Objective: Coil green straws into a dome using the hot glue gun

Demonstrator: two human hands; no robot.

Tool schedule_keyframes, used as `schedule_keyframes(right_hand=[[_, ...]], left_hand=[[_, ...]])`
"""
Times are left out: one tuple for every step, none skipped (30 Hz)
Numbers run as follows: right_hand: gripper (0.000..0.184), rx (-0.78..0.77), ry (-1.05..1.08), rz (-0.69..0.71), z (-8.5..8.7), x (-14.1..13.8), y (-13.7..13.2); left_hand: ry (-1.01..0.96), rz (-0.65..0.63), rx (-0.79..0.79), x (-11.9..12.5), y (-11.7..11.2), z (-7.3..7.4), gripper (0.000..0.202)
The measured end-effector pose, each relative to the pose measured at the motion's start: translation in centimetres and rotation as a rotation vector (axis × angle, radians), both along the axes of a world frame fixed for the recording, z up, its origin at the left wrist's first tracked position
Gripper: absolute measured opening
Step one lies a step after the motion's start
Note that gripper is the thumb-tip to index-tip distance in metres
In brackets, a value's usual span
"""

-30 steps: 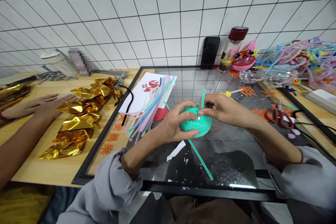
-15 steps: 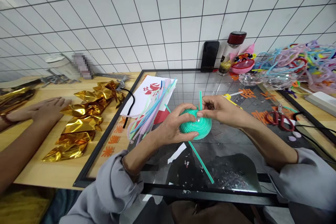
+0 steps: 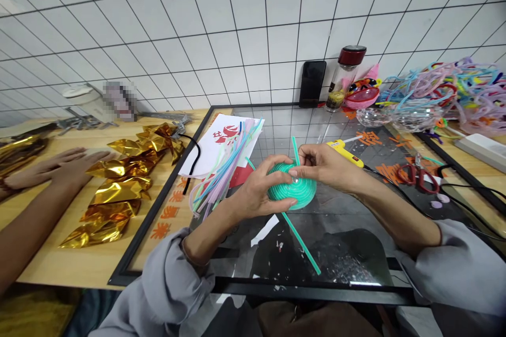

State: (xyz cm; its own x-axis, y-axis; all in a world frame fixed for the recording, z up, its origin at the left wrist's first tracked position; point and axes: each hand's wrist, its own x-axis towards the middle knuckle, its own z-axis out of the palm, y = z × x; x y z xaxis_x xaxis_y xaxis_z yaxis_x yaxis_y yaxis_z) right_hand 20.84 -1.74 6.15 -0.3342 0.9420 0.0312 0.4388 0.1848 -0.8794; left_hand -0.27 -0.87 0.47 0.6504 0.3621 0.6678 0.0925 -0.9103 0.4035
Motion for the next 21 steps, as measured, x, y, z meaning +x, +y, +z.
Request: schedule_keyframes(right_hand=[[0.046,0.006,-0.012,-0.013,-0.1,-0.1,0.0],[0.044,0.009,-0.023,-0.022,-0.1,-0.1,0.0],[0.042,0.009,-0.033,-0.026,-0.2,-0.1,0.0],[0.041,0.007,-0.041,-0.029,-0.2,-0.1,0.0],[0.039,0.002,-0.046,-0.031,-0.3,-0.1,0.0],[0.038,-0.002,-0.048,-0.033,-0.3,-0.1,0.1],[0.038,-0.005,-0.047,-0.034,-0.4,-0.1,0.1],[0.038,-0.006,-0.044,-0.037,-0.4,0.0,0.1],[0.039,-0.004,-0.043,-0.042,-0.5,0.0,0.1],[0.039,0.001,-0.047,-0.050,-0.6,0.1,0.2],[0.039,0.010,-0.056,-0.061,-0.7,0.1,0.2],[0.040,0.025,-0.069,-0.076,-0.8,0.1,0.1],[0.039,0.047,-0.082,-0.095,-1.0,0.1,0.1],[0.038,0.071,-0.089,-0.115,-1.2,0.0,0.1],[0.038,0.097,-0.082,-0.139,-1.3,-0.1,0.0],[0.039,0.129,-0.056,-0.172,-1.4,-0.1,0.0],[0.043,0.173,-0.014,-0.221,-1.5,-0.2,-0.1],[0.047,0.233,0.042,-0.283,-1.6,-0.3,-0.2],[0.049,0.310,0.111,-0.350,-1.6,-0.4,-0.4],[0.048,0.401,0.189,-0.414,-1.7,-0.3,-0.6],[0.045,0.496,0.275,-0.468,-1.7,-0.3,-0.8]], left_hand=[[-0.003,-0.001,0.002,0.0,0.0,0.0,0.035],[-0.008,-0.003,0.005,0.0,0.0,-0.1,0.035],[-0.012,-0.006,0.007,0.0,0.1,-0.1,0.035],[-0.015,-0.010,0.010,-0.1,0.1,-0.1,0.034],[-0.013,-0.016,0.012,-0.1,0.1,-0.1,0.034],[-0.010,-0.022,0.013,-0.2,0.1,-0.1,0.034],[-0.007,-0.028,0.011,-0.2,0.2,0.0,0.033],[-0.005,-0.033,0.005,-0.2,0.2,0.0,0.032],[-0.007,-0.033,-0.006,-0.3,0.2,0.1,0.031],[-0.011,-0.030,-0.019,-0.3,0.1,0.1,0.030],[-0.017,-0.022,-0.033,-0.3,0.1,0.1,0.029],[-0.023,-0.009,-0.047,-0.3,0.1,0.2,0.027],[-0.028,0.010,-0.061,-0.3,0.0,0.2,0.026],[-0.031,0.028,-0.070,-0.2,0.0,0.2,0.025],[-0.031,0.047,-0.078,-0.2,-0.1,0.2,0.024],[-0.027,0.066,-0.084,-0.1,-0.1,0.2,0.024],[-0.019,0.085,-0.091,-0.1,-0.2,0.2,0.023],[-0.011,0.101,-0.097,-0.1,-0.3,0.2,0.023],[-0.006,0.113,-0.100,0.0,-0.3,0.3,0.023],[-0.003,0.123,-0.102,0.0,-0.4,0.3,0.023],[-0.002,0.131,-0.102,0.0,-0.5,0.3,0.024]])
